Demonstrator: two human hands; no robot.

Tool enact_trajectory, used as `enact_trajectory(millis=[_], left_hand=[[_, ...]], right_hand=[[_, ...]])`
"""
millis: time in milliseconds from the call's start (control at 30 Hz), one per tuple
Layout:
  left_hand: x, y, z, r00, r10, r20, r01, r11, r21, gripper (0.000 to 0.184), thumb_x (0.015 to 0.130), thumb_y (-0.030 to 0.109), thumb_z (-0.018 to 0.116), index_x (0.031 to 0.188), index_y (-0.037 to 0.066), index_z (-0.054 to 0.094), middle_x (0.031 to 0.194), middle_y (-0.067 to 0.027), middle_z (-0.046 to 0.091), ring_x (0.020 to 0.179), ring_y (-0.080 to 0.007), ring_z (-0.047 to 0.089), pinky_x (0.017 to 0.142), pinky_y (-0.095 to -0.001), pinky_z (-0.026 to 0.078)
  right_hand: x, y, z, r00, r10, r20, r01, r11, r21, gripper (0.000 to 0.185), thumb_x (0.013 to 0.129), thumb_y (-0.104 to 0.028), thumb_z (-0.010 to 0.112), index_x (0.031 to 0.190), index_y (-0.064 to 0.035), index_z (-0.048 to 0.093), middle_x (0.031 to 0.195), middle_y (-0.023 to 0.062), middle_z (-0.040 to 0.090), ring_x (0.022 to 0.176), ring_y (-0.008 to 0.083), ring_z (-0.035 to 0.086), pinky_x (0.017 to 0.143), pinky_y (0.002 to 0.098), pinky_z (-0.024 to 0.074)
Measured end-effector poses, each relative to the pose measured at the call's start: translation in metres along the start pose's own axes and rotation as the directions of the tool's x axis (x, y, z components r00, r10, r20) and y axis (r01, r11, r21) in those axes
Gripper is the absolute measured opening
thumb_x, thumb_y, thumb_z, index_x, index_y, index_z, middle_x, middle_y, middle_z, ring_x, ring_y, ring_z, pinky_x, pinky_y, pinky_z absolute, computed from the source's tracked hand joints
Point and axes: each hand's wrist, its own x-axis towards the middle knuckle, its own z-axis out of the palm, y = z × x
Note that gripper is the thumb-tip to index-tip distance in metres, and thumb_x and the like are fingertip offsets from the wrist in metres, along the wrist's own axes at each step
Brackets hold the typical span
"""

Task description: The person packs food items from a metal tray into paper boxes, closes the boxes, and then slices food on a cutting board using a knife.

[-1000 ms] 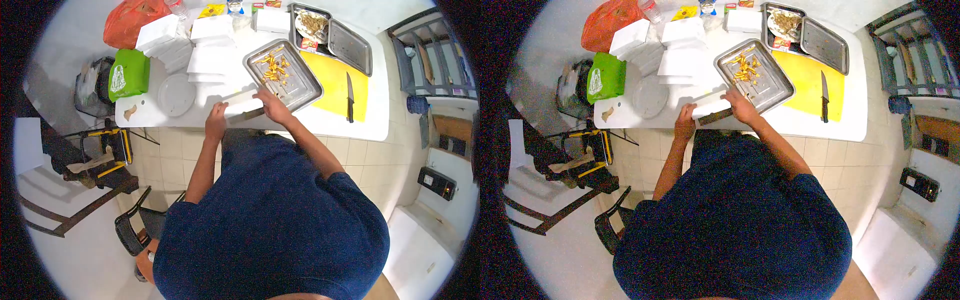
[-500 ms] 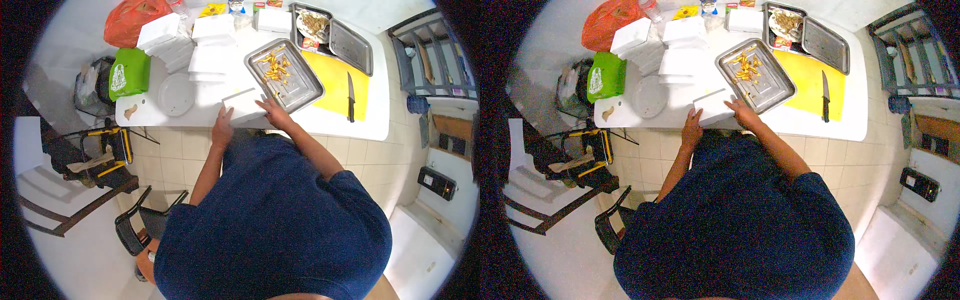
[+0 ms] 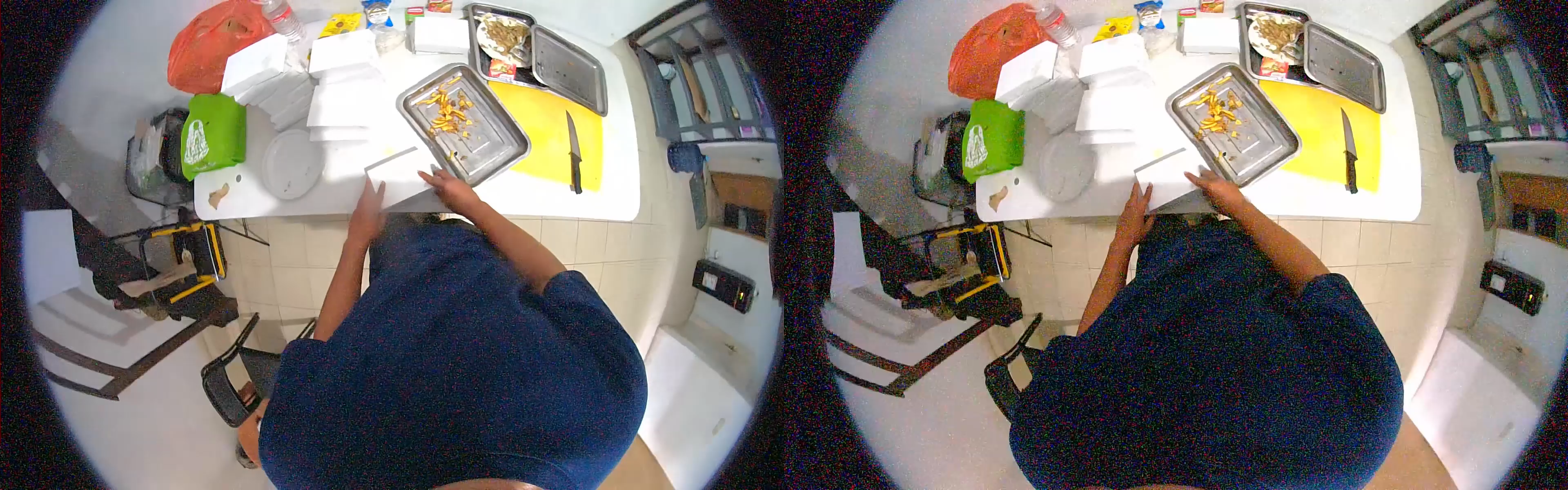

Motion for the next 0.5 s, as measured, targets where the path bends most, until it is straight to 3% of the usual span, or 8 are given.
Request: enact_trajectory(millis=[67, 167, 233, 267, 367, 433, 467, 500], left_hand=[[-0.005, -0.002, 0.005, 1.000, 0.007, 0.007, -0.007, 1.000, -0.028, 0.083, 0.083, 0.016, 0.069, 0.153, 0.017, 0.023, 0.153, -0.0292, 0.021, 0.135, -0.0438, 0.035, 0.108, -0.0470, 0.037], [-0.001, -0.016, 0.022, 0.967, 0.157, -0.200, -0.166, 0.986, -0.031, 0.076, 0.084, 0.021, 0.069, 0.148, 0.007, 0.030, 0.144, -0.0318, 0.035, 0.125, -0.0459, 0.044, 0.105, -0.0448, 0.038], [0.007, -0.025, 0.029, 0.997, 0.023, -0.076, -0.037, 0.981, -0.192, 0.075, 0.089, 0.024, 0.064, 0.152, 0.013, 0.024, 0.144, -0.0315, 0.035, 0.130, -0.0437, 0.041, 0.107, -0.0428, 0.036], [0.010, -0.030, 0.031, 0.999, -0.041, -0.007, 0.038, 0.964, -0.263, 0.074, 0.092, 0.026, 0.062, 0.153, 0.016, 0.021, 0.144, -0.0313, 0.035, 0.133, -0.0427, 0.039, 0.109, -0.0418, 0.034], [0.011, -0.018, 0.026, 0.982, -0.180, -0.056, 0.140, 0.894, -0.425, 0.072, 0.093, 0.023, 0.062, 0.153, 0.014, 0.023, 0.133, -0.0281, 0.048, 0.126, -0.0382, 0.046, 0.106, -0.0389, 0.037], [0.018, -0.030, 0.047, 0.954, -0.160, -0.254, 0.045, 0.912, -0.407, 0.072, 0.093, 0.023, 0.063, 0.153, 0.014, 0.023, 0.124, -0.0232, 0.054, 0.112, -0.0331, 0.054, 0.098, -0.0392, 0.043], [0.021, -0.040, 0.059, 0.925, -0.146, -0.351, -0.002, 0.921, -0.389, 0.073, 0.093, 0.022, 0.063, 0.153, 0.014, 0.024, 0.120, -0.0207, 0.057, 0.105, -0.0305, 0.057, 0.094, -0.0394, 0.047], [0.023, -0.043, 0.060, 0.925, -0.242, -0.294, 0.061, 0.856, -0.513, 0.072, 0.092, 0.022, 0.064, 0.152, 0.013, 0.025, 0.118, -0.0193, 0.058, 0.101, -0.0283, 0.058, 0.089, -0.0389, 0.049]], right_hand=[[0.000, 0.005, 0.004, 1.000, -0.024, -0.013, 0.024, 0.999, -0.023, 0.071, 0.086, -0.003, 0.056, 0.148, -0.0272, 0.033, 0.136, 0.0292, 0.046, 0.116, 0.0445, 0.054, 0.101, 0.0457, 0.0450], [-0.001, -0.010, -0.010, 1.000, -0.010, 0.018, 0.010, 1.000, 0.023, 0.069, 0.087, -0.009, 0.060, 0.148, -0.0264, 0.034, 0.135, 0.0305, 0.046, 0.113, 0.0435, 0.055, 0.099, 0.0448, 0.0453], [-0.002, -0.011, -0.012, 1.000, -0.020, 0.003, 0.019, 0.994, 0.107, 0.067, 0.089, -0.016, 0.063, 0.148, -0.0257, 0.035, 0.132, 0.0300, 0.051, 0.107, 0.0403, 0.060, 0.094, 0.0430, 0.0492], [0.000, -0.009, -0.006, 0.999, 0.031, -0.045, -0.020, 0.977, 0.213, 0.067, 0.088, -0.020, 0.066, 0.147, -0.0228, 0.036, 0.126, 0.0285, 0.055, 0.102, 0.0377, 0.062, 0.089, 0.0419, 0.0506], [0.005, 0.002, 0.020, 0.959, 0.269, -0.086, -0.192, 0.844, 0.500, 0.071, 0.086, -0.030, 0.071, 0.146, -0.0118, 0.037, 0.110, 0.0226, 0.063, 0.089, 0.0291, 0.066, 0.077, 0.0375, 0.0546], [0.006, -0.002, 0.018, 0.869, 0.495, 0.004, -0.387, 0.674, 0.629, 0.074, 0.087, -0.031, 0.072, 0.144, -0.0011, 0.036, 0.102, 0.0165, 0.064, 0.085, 0.0220, 0.067, 0.070, 0.0331, 0.0565], [0.007, -0.004, 0.016, 0.864, 0.504, 0.012, -0.388, 0.650, 0.654, 0.074, 0.086, -0.032, 0.073, 0.142, 0.0007, 0.038, 0.100, 0.0149, 0.064, 0.082, 0.0208, 0.066, 0.067, 0.0322, 0.0562], [0.009, -0.005, 0.015, 0.859, 0.512, 0.020, -0.388, 0.624, 0.678, 0.074, 0.085, -0.033, 0.074, 0.140, 0.0026, 0.039, 0.098, 0.0133, 0.063, 0.078, 0.0196, 0.066, 0.065, 0.0313, 0.0559]])
